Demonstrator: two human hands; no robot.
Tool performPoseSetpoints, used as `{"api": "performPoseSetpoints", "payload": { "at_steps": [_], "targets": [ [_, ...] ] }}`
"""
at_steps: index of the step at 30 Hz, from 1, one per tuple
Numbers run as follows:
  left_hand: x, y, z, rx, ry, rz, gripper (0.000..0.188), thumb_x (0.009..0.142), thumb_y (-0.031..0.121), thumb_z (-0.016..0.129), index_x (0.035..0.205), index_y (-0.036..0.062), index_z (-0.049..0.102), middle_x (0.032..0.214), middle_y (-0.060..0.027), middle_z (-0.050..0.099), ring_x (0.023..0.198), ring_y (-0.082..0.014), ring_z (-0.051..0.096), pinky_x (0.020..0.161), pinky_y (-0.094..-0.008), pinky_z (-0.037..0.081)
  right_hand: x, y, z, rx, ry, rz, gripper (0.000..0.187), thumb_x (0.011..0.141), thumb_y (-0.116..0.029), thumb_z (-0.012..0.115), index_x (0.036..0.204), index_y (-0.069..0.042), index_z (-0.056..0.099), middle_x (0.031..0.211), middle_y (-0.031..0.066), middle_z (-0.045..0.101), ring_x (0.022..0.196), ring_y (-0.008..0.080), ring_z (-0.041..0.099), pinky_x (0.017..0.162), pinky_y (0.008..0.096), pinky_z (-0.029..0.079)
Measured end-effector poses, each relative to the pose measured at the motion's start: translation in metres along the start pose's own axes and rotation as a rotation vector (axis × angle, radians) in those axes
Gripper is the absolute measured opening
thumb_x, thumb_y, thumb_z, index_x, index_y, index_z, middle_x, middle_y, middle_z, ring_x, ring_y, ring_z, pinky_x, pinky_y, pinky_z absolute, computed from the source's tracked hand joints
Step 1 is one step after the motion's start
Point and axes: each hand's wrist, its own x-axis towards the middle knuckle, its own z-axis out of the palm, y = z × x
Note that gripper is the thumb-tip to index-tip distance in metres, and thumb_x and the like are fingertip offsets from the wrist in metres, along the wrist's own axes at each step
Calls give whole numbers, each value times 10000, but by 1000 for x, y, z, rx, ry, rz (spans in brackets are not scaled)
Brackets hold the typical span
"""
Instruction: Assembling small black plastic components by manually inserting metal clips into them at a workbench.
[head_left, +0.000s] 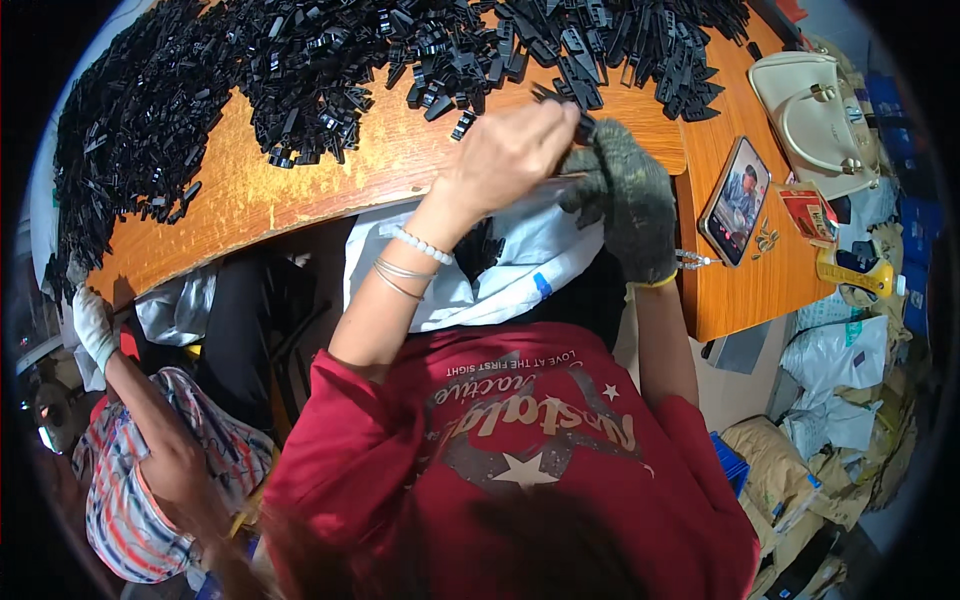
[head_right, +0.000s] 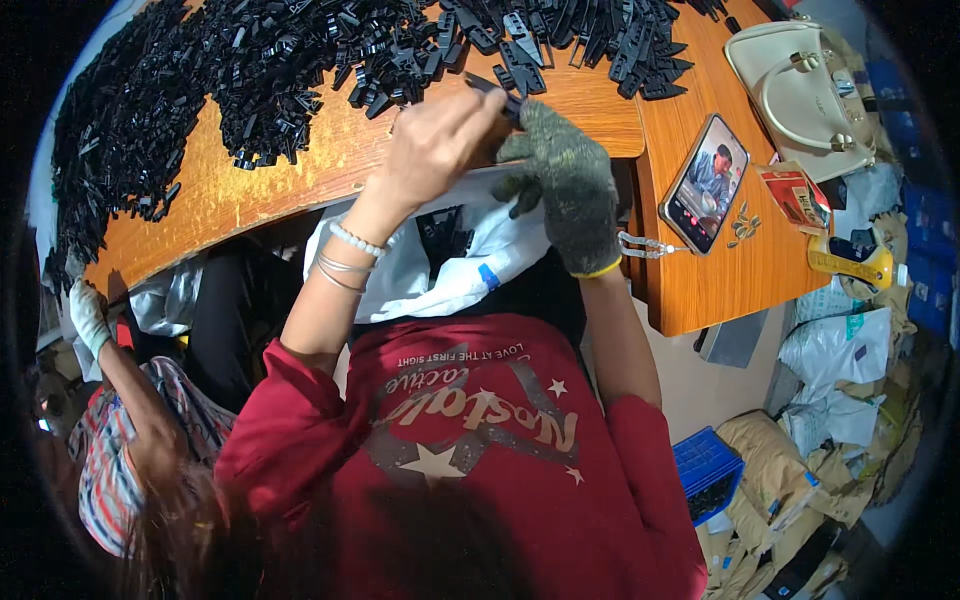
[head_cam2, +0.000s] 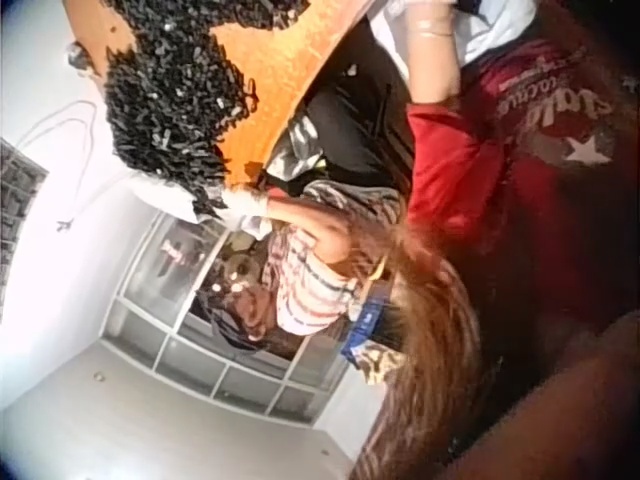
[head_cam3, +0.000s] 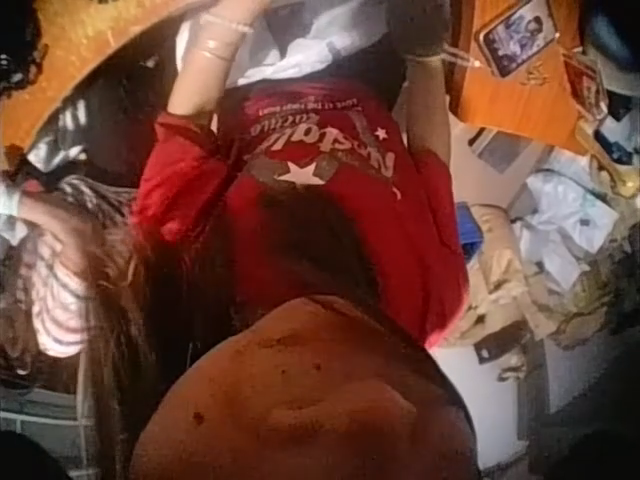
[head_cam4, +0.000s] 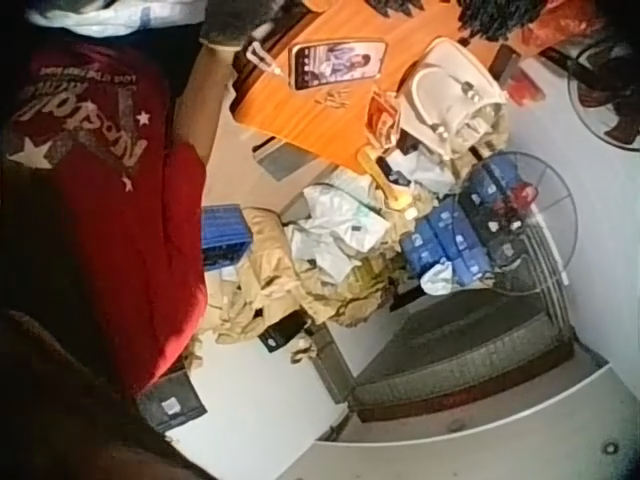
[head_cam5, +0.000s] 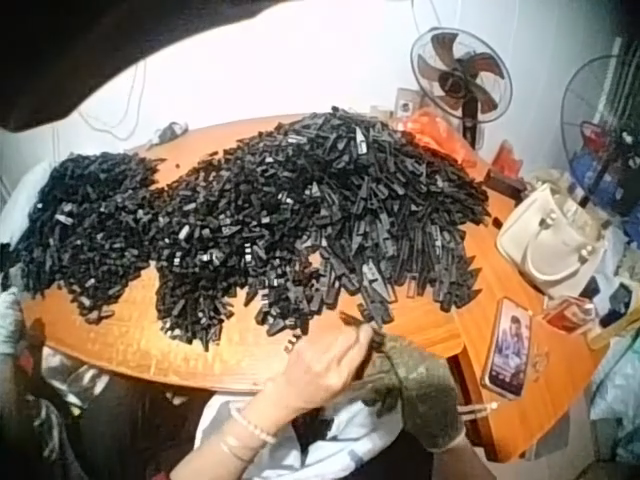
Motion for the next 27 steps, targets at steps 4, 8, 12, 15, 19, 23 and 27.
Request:
{"api": "performPoseSetpoints", "payload": {
  "at_steps": [4, 8, 12, 15, 19, 23, 27],
  "targets": [
    [-5, 17, 19, -373, 137, -150, 279, 769, -7, 646, 1045, -10, 606, 871, -136, 639, 709, -285, 662, 605, -372, 541, -6, 30, 0, -479, 66, -169, 311, 804, -59, 596, 1110, -19, 635, 1042, 185, 649, 916, 390, 621, 817, 437, 501],
    [14, 12, 22, -261, -16, -652, 274, 851, 214, 698, 969, -17, 609, 836, -153, 618, 718, -330, 643, 623, -373, 519, 14, -4, -7, -94, 78, 142, 262, 837, -92, 648, 1072, 23, 666, 1147, 186, 634, 908, 278, 672, 741, 365, 535],
    [28, 4, 38, -104, -153, -671, 355, 839, 337, 696, 899, -9, 644, 886, -167, 611, 771, -362, 631, 667, -426, 499, 12, -2, -10, 187, 93, 204, 256, 913, -17, 551, 1141, 78, 620, 1108, 139, 652, 783, 123, 665, 578, 214, 514],
    [22, 0, 34, -197, -134, -614, 326, 832, 301, 708, 891, -16, 655, 890, -169, 607, 799, -368, 623, 701, -419, 503, 6, 1, -17, 110, 42, 234, 263, 929, -38, 531, 1148, 82, 615, 1105, 124, 653, 711, 108, 646, 513, 208, 483],
    [9, -4, 18, -263, -180, -585, 279, 830, 236, 715, 942, -14, 666, 871, -155, 614, 802, -336, 632, 698, -370, 499, 8, -1, -13, 345, 57, 213, 232, 879, -72, 585, 1085, 7, 658, 1149, 122, 646, 794, 133, 656, 563, 217, 521],
    [9, -1, 20, -289, -143, -637, 268, 830, 249, 708, 864, -13, 665, 879, -166, 612, 768, -373, 621, 659, -427, 490, 13, -5, -11, 168, -6, 191, 244, 879, -89, 592, 1095, 3, 660, 1156, 115, 648, 789, 126, 649, 579, 224, 529],
    [4, 1, 16, -286, -69, -668, 186, 867, 163, 653, 892, -20, 636, 868, -168, 601, 747, -378, 616, 643, -424, 489, 13, -5, -11, 148, -2, 303, 297, 938, -194, 574, 1149, -3, 656, 1093, 59, 676, 672, 60, 613, 541, 183, 479]
  ]
}}
